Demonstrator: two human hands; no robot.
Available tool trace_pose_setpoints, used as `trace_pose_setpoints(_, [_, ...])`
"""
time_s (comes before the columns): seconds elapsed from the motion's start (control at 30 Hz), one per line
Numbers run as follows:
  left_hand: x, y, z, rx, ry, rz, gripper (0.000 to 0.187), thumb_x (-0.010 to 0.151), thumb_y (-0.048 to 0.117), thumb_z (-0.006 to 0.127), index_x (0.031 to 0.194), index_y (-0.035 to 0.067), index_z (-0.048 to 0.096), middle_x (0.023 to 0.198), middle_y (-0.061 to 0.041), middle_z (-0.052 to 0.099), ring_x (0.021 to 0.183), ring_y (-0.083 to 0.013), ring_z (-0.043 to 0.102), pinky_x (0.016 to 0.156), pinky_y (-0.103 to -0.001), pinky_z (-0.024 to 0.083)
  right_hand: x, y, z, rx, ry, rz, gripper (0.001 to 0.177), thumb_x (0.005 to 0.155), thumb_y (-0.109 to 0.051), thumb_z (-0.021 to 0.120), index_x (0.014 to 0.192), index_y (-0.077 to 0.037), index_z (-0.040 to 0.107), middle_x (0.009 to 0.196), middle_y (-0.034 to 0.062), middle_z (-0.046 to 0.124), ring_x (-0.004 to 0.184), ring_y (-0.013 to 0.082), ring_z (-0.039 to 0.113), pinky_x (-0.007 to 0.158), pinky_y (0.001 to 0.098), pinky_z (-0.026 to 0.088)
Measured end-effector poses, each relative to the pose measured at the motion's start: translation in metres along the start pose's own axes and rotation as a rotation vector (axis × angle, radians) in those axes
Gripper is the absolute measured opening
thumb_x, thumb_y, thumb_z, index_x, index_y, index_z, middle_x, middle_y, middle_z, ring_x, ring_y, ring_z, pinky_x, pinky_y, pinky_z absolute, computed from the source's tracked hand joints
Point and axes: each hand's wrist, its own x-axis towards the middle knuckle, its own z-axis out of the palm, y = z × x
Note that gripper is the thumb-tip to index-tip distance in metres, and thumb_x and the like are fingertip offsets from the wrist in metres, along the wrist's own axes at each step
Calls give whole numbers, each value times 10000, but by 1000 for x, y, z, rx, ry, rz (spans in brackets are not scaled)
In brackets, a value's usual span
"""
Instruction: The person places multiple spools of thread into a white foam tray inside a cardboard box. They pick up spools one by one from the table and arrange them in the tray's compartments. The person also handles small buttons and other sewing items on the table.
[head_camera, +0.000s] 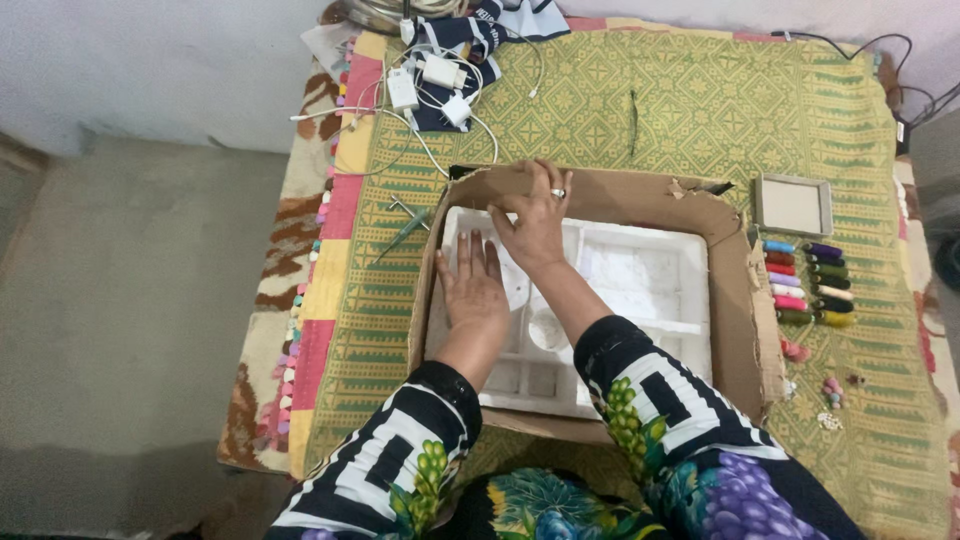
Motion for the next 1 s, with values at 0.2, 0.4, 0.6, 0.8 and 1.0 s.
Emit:
trace_pose_setpoints(0.2, [1, -2, 6, -29, -37, -23, 703, 953, 148, 397, 1609, 31, 169, 1700, -152, 41, 1561, -340, -34, 1183, -639, -78, 6, -6, -12, 13, 62, -64, 96, 782, -187, 852, 796, -124, 781, 1361, 142, 548, 1384, 395, 395, 1193, 621, 209])
trace_pose_setpoints(0.4, [3, -2, 9, -26, 62, -15, 649, 963, 151, 386, 1590, 44, 256, 1706, -128, 98, 1573, -315, 10, 1209, -620, -57, 16, -9, -37, 52, 64, -39, 88, 773, -162, 851, 815, -113, 791, 1291, 134, 571, 1309, 378, 428, 1123, 553, 296])
trace_pose_setpoints(0.6, [-10, 12, -29, -160, 27, -21, 852, 891, 329, 657, 1590, 71, 242, 1709, -101, 104, 1578, -284, 20, 1226, -599, -41, 12, 7, -74, 65, 42, 97, 105, 848, -178, 838, 895, -99, 787, 1251, 97, 597, 1251, 343, 470, 1066, 498, 375])
trace_pose_setpoints(0.8, [-21, 53, -72, -218, 324, 75, 935, 829, 348, 741, 1581, 65, 264, 1681, -114, 173, 1563, -299, 61, 1207, -630, -6, -1, 30, -122, -86, 132, 62, 134, 812, -167, 857, 858, -75, 772, 1248, 145, 580, 1239, 362, 467, 1051, 551, 336])
trace_pose_setpoints(1.0, [-28, 104, -87, -221, 402, 195, 916, 827, 338, 750, 1566, 42, 297, 1678, -132, 198, 1565, -307, 80, 1209, -644, -11, -21, 52, -175, -88, 182, 100, 140, 813, -159, 848, 873, -62, 768, 1311, 149, 585, 1305, 373, 460, 1081, 523, 375])
